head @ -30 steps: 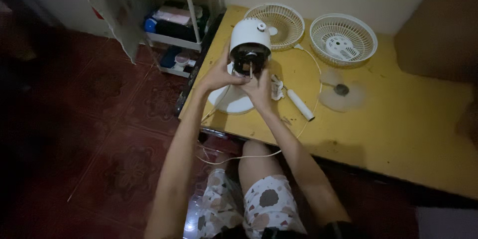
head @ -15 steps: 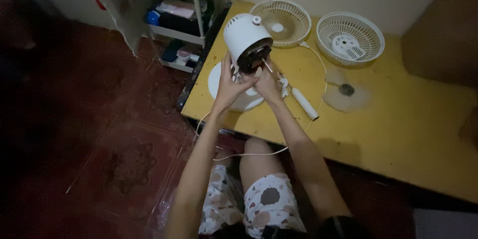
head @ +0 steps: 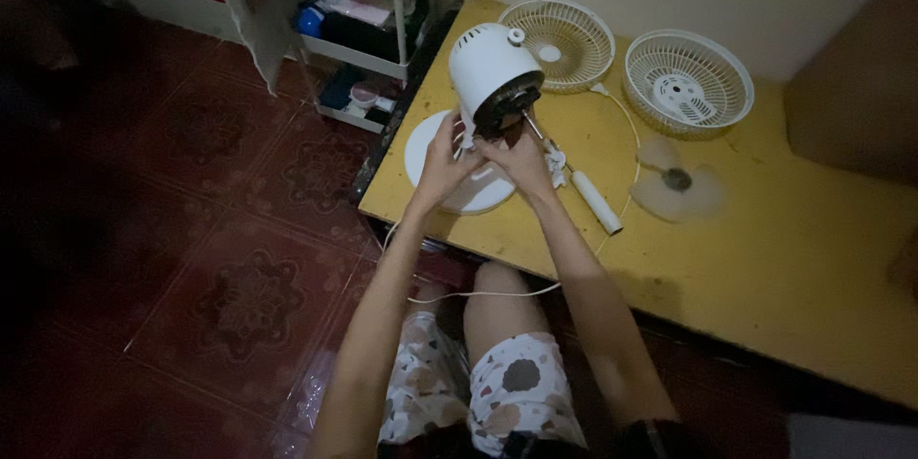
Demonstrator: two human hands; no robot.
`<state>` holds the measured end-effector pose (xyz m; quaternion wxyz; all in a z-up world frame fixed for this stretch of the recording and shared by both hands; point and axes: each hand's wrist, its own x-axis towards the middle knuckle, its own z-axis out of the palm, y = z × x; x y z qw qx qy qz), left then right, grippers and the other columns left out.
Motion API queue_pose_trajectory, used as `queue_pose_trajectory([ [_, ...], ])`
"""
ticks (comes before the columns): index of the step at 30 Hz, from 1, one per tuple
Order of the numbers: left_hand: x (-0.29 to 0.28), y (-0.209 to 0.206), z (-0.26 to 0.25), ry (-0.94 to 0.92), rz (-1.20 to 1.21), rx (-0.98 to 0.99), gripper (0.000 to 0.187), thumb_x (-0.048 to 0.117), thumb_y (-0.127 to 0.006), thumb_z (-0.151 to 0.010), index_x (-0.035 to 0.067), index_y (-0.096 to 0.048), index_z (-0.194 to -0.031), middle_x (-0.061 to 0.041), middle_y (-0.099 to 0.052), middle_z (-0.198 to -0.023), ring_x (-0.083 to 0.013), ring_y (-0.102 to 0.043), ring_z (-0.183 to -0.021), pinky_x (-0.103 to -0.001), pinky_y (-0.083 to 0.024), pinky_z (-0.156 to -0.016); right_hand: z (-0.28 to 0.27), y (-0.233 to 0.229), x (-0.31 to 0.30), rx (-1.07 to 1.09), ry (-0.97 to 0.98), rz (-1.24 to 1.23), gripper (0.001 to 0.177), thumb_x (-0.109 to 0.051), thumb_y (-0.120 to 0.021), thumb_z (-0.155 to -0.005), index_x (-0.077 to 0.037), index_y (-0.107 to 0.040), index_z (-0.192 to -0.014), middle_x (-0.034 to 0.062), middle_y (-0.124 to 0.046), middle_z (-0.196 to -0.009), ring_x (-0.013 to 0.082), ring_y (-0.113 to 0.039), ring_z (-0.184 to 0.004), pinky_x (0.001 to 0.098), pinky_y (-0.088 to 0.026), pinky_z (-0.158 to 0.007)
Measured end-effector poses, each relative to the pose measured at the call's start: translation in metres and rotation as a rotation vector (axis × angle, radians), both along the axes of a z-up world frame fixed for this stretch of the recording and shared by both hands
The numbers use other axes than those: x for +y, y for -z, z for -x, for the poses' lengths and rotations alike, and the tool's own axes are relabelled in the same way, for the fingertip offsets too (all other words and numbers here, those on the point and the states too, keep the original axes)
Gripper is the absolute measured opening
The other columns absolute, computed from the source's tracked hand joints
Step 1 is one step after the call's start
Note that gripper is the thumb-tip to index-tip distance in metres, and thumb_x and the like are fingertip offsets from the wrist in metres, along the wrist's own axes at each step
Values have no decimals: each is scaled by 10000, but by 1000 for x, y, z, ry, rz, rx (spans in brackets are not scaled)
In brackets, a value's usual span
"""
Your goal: The person assembles a small white table fan by inserting the fan blade into the motor housing, securing it with a nut, and attaching the front grille. The person uses a screwdriver to tighten the nut and then fits the grille onto the fan.
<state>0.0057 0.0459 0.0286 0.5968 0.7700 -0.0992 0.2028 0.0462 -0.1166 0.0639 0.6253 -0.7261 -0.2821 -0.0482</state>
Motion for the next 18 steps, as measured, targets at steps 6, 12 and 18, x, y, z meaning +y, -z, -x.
queue_pose_trajectory([
  [6, 18, -31, 7, 219, 22, -241, 1244, 32, -841, -761, 153, -14, -1683, -241, -209, -1686, -401, -306, -1536, -504, -352, -1222, 7, -13, -5, 88, -29, 19, 796, -149, -859, -805, -26, -414, -1453, 121, -647, -1306, 200, -624, -1217, 357, -505, -1069],
  [12, 41, -36, -9, 329, 202, 100, 818, 111, -769, -934, 70, -329, -1622, -167, -456, -1611, -284, -560, -1385, -392, -542, -1094, -9, 1, -37, 314, -313, -257, 748, -24, -665, -927, -84, -299, -1577, 107, -535, -1450, 211, -564, -1310, 385, -475, -1131],
  [18, 43, -32, -17, 280, 71, 74, 604, 73, -715, -999, 26, -473, -1550, -138, -629, -1443, -250, -617, -1321, -387, -545, -1080, -41, 30, -37, 271, -226, -365, 523, -23, -542, -1055, -28, -382, -1552, 126, -550, -1469, 243, -579, -1325, 421, -548, -1117],
])
